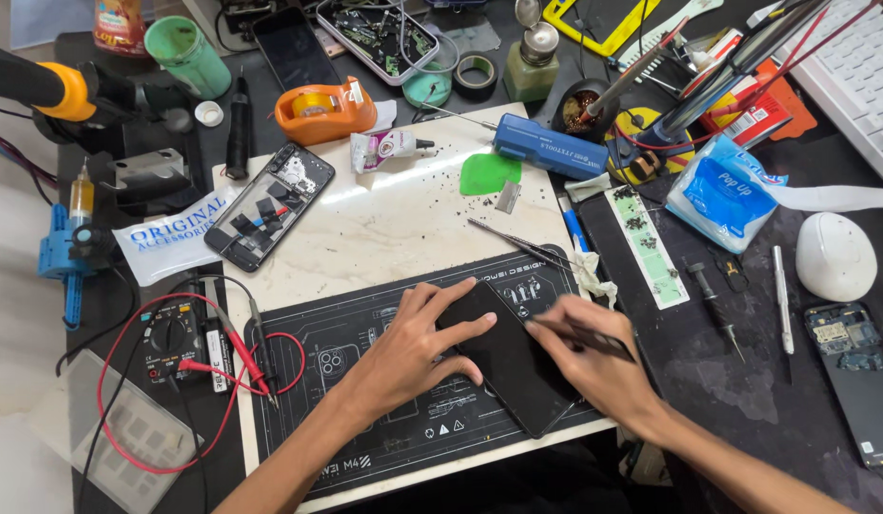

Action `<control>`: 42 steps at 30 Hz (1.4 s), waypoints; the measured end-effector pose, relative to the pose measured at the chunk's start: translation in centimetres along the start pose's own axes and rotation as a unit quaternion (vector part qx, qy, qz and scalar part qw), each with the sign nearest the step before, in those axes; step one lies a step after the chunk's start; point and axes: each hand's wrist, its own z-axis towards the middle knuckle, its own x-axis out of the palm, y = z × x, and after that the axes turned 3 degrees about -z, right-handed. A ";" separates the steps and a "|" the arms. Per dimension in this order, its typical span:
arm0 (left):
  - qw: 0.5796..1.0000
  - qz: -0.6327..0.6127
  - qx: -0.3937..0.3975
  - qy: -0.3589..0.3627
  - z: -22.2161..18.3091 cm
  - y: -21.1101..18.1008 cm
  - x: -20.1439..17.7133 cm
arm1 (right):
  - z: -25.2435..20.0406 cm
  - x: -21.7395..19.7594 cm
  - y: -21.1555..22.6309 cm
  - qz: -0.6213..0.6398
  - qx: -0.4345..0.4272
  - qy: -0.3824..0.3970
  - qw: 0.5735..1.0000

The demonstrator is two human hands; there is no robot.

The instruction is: The person applies a small tool to the edges of a phone screen and uses a thin card to pry open the device case while holding it on a repair mat.

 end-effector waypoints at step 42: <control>1.000 -0.026 0.007 -0.016 -0.1 0.2 -0.6 | 5.9 2.5 0.6 0.057 0.041 0.058 0.996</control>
